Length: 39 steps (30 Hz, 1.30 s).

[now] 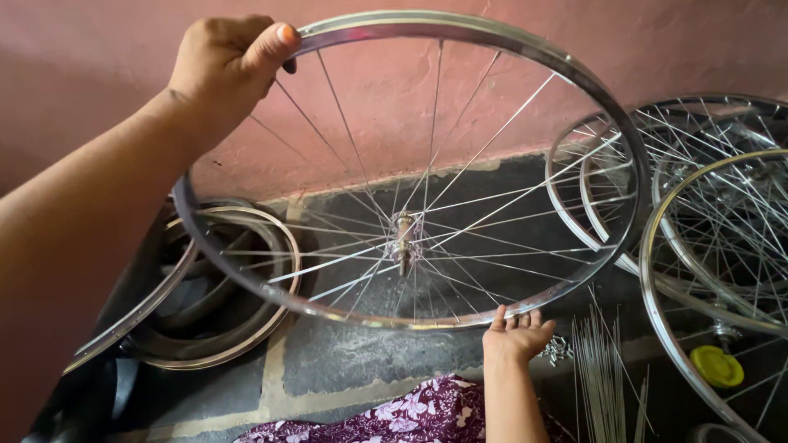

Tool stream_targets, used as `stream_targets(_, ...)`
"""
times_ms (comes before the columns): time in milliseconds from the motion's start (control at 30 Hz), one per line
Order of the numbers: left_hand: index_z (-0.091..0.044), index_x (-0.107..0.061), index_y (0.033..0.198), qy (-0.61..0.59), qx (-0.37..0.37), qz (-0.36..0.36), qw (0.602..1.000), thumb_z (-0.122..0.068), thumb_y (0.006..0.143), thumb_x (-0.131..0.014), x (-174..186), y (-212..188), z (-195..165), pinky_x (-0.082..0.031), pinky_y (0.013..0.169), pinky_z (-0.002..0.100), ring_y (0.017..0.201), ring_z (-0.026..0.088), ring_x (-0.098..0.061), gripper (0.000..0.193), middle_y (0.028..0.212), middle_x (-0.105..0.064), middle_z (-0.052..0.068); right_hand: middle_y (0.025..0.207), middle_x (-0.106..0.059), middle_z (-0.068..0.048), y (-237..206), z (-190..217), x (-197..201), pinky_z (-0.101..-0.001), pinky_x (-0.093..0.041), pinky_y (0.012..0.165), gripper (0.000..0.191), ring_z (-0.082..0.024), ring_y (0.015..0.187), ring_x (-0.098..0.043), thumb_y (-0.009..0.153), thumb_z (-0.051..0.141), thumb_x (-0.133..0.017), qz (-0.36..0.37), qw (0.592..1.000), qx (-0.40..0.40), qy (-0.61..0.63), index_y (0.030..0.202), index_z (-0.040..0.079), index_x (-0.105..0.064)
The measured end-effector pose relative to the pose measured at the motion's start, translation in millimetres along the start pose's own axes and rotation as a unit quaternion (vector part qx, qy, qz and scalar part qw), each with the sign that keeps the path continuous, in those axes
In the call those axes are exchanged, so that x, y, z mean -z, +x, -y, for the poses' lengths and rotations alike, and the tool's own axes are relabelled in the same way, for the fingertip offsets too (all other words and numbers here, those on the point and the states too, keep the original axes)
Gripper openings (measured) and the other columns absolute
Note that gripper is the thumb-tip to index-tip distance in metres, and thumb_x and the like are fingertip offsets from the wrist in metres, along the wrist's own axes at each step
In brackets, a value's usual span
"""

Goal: The person sits on the floor lacing a bicycle wheel, threading spokes through the hub and rim of a partially built wheel. They rotate and reposition the wheel repeatedly, insert spokes one at a time, and reach for loose spokes and nipples from the floor beside them.

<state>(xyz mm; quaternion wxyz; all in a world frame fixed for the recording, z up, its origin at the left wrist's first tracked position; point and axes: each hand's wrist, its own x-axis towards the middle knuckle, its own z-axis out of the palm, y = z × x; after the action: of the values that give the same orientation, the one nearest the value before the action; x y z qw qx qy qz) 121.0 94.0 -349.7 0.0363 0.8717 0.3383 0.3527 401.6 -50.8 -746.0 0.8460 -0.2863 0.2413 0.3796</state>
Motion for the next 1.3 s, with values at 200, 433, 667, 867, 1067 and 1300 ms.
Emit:
stream_targets(200,-0.010,-0.072,0.107,0.089,0.029,-0.070,0.993,-0.060,0.111,-0.042,-17.8,11.7,22.1,-0.043,0.082,0.047,0.093,0.029,-0.055,0.059,0.097,-0.062,0.013,0.142,-0.057,0.001,6.7,-3.5,-11.9,-0.0392,-0.045,0.109,0.075,-0.018,0.134,-0.051,0.099,0.065,-0.024,-0.039,0.998,-0.030,0.033,0.144,0.014,-0.055)
stream_targets(433,-0.011,-0.060,0.129,0.100,0.055,-0.028,0.993,-0.057,0.111,-0.033,-22.4,19.7,10.0,-0.036,0.100,0.059,0.119,0.042,-0.050,0.056,0.121,-0.058,0.020,0.145,-0.058,0.000,7.1,-12.0,-25.2,-0.0436,-0.015,0.118,0.075,-0.018,0.142,-0.043,0.100,0.062,-0.018,0.026,0.993,-0.022,-0.111,0.130,0.007,-0.060)
stream_targets(667,-0.009,-0.072,0.104,-0.049,0.249,-0.079,0.964,-0.069,0.101,-0.048,-13.8,28.8,7.3,-0.047,0.071,0.047,0.083,0.021,-0.051,0.065,0.083,-0.056,0.008,0.121,-0.062,-0.006,23.6,-13.1,-22.9,-0.0453,-0.027,0.113,0.052,-0.023,0.119,-0.051,0.107,0.059,-0.040,0.077,0.990,-0.107,-0.043,0.099,0.011,-0.059)
stream_targets(867,-0.012,-0.075,0.100,-0.102,0.267,-0.017,0.958,-0.062,0.098,-0.055,20.1,25.5,50.0,-0.044,0.075,0.041,0.084,0.019,-0.052,0.053,0.093,-0.066,0.006,0.117,-0.066,0.003,39.0,-7.6,-31.0,-0.0414,-0.038,0.108,0.029,-0.016,0.114,-0.056,0.103,0.041,-0.050,0.090,0.983,-0.073,-0.142,0.100,0.016,-0.063)
stream_targets(1067,-0.006,-0.068,0.125,0.016,0.086,0.137,0.987,-0.032,0.094,-0.064,47.6,21.5,93.6,-0.043,0.096,0.039,0.115,0.023,-0.056,0.041,0.149,-0.056,0.011,0.123,-0.069,-0.006,28.7,-26.2,-27.8,-0.0450,-0.046,0.104,0.025,-0.025,0.117,-0.060,0.097,0.032,-0.060,0.201,0.948,-0.130,-0.211,0.111,0.011,-0.065)
stream_targets(1300,-0.039,-0.023,0.170,0.053,0.406,0.138,0.902,-0.013,0.090,-0.068,62.9,8.0,101.6,-0.045,0.095,0.047,0.121,0.033,-0.056,0.095,0.152,-0.054,0.006,0.121,-0.073,-0.009,0.5,-41.2,-34.9,-0.0431,-0.052,0.094,0.049,-0.025,0.107,-0.067,0.093,0.036,-0.059,0.303,0.789,-0.113,-0.522,0.139,0.020,-0.053)
